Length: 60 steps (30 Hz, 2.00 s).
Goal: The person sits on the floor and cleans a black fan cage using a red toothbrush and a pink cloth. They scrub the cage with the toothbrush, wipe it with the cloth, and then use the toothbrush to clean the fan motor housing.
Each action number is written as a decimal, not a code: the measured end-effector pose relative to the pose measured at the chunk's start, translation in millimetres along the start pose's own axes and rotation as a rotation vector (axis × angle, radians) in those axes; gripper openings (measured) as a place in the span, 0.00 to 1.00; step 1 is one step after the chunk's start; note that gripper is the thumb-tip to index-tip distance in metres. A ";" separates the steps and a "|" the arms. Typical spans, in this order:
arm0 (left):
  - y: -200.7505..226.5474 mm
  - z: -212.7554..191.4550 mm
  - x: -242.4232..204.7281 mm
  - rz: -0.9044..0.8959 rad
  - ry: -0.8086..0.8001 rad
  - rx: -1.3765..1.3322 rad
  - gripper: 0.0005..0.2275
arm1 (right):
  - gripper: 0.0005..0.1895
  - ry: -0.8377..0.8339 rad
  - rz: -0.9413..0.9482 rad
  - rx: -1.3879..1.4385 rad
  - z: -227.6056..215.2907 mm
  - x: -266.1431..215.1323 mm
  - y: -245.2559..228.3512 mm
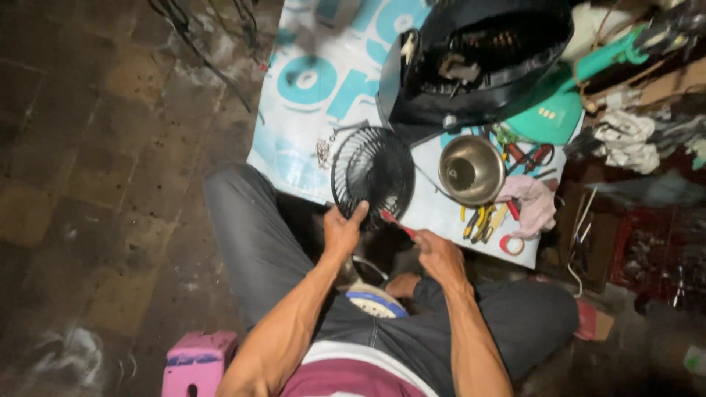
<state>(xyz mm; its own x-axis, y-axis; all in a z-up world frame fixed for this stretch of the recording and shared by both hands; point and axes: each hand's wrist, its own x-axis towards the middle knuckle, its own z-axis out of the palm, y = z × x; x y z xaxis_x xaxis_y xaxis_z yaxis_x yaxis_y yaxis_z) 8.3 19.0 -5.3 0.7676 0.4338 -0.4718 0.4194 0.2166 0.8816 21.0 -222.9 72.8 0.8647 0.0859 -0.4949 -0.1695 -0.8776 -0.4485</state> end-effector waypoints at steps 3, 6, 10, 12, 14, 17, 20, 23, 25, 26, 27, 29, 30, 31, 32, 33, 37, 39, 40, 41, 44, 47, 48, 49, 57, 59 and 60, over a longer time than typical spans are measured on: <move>70.6 3.9 -26.3 -0.003 -0.057 -0.055 0.14 | 0.16 -0.017 0.025 -0.089 -16.4 -3.6 -12.3; 73.6 15.2 -28.2 -0.131 -0.097 -0.376 0.17 | 0.16 0.040 -0.037 0.071 -29.5 -31.7 -56.2; 60.7 10.3 -18.0 -0.172 -0.086 -0.438 0.18 | 0.15 0.091 -0.098 0.179 6.9 -23.7 -26.2; 48.8 7.2 -6.6 -0.180 -0.095 -0.435 0.20 | 0.16 0.124 -0.130 0.182 9.0 -24.2 -13.6; 60.3 2.6 -18.5 -0.190 -0.095 -0.418 0.20 | 0.16 0.122 -0.132 0.149 8.3 -19.4 -8.8; 70.8 13.0 -35.3 -0.194 -0.106 -0.360 0.17 | 0.15 0.195 -0.182 0.121 6.8 -20.4 -26.5; 59.4 11.8 -28.6 -0.129 -0.116 -0.253 0.15 | 0.13 0.305 -0.261 0.137 34.4 -6.0 -37.4; 61.3 10.5 -23.3 -0.092 -0.093 -0.188 0.14 | 0.14 0.290 -0.197 0.169 43.0 -27.3 -38.8; 59.8 14.1 -22.7 -0.114 -0.056 -0.191 0.14 | 0.14 0.226 -0.113 0.192 40.6 -40.1 -40.8; 52.7 15.6 -24.6 -0.122 -0.062 -0.239 0.14 | 0.16 0.245 -0.113 0.178 41.9 -41.7 -41.6; 45.1 17.8 -26.5 -0.130 -0.068 -0.288 0.14 | 0.17 0.263 -0.113 0.164 43.1 -42.8 -41.7; 55.5 17.6 -37.4 -0.143 -0.097 -0.306 0.15 | 0.16 0.228 -0.065 0.170 37.9 -38.6 -60.2; 66.6 19.0 -35.2 -0.124 -0.122 -0.334 0.17 | 0.15 0.209 -0.048 0.180 32.3 -27.9 -73.4; 61.1 17.9 -36.6 -0.120 -0.125 -0.333 0.17 | 0.15 0.214 -0.048 0.182 32.9 -35.3 -71.7; 59.2 14.1 -32.2 -0.104 -0.134 -0.320 0.17 | 0.15 0.205 -0.067 0.198 33.9 -36.8 -75.0; 57.6 9.8 -27.4 -0.088 -0.143 -0.308 0.18 | 0.15 0.196 -0.085 0.214 35.1 -38.3 -78.8; 96.4 6.6 -43.6 -0.167 -0.094 -0.251 0.23 | 0.14 0.071 0.026 0.198 23.7 -73.9 -92.2; 74.8 10.6 -36.5 -0.156 -0.117 -0.395 0.18 | 0.15 0.188 -0.107 0.169 42.7 -55.3 -68.6; 69.6 11.8 -35.7 -0.173 -0.119 -0.389 0.18 | 0.15 0.180 -0.092 0.169 41.0 -51.0 -72.7; 65.1 12.8 -35.6 -0.187 -0.121 -0.387 0.17 | 0.16 0.175 -0.102 0.199 39.0 -47.0 -77.1; 46.6 7.8 -19.5 -0.177 -0.097 -0.357 0.16 | 0.16 0.183 -0.147 0.201 52.2 -40.8 -58.8; 60.4 7.5 -8.3 -0.155 -0.059 -0.347 0.16 | 0.14 0.194 -0.163 0.143 53.0 -33.1 -32.2; 60.8 9.1 -21.1 -0.175 -0.063 -0.355 0.17 | 0.13 0.192 -0.119 0.114 52.5 -46.4 -15.8; 63.9 11.4 -26.3 -0.194 -0.061 -0.356 0.17 | 0.13 0.180 -0.106 0.107 44.5 -45.8 -29.2; 37.2 3.7 -5.4 -0.095 -0.054 -0.241 0.16 | 0.10 0.161 -0.206 0.145 65.8 -27.2 10.8; 34.3 12.1 -5.9 -0.074 -0.068 -0.190 0.16 | 0.10 0.181 -0.222 0.205 52.9 -25.9 -15.5; 30.8 14.8 -9.3 -0.049 -0.074 -0.138 0.16 | 0.10 0.198 -0.246 0.269 48.2 -27.8 -27.5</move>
<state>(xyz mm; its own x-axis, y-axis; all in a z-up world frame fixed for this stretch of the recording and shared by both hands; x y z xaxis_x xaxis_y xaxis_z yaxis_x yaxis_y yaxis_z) 21.2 8.7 25.9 0.7834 0.3555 -0.5098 0.3908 0.3560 0.8488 -21.2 -178.4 63.1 0.9647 0.1625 -0.2074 -0.0410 -0.6849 -0.7275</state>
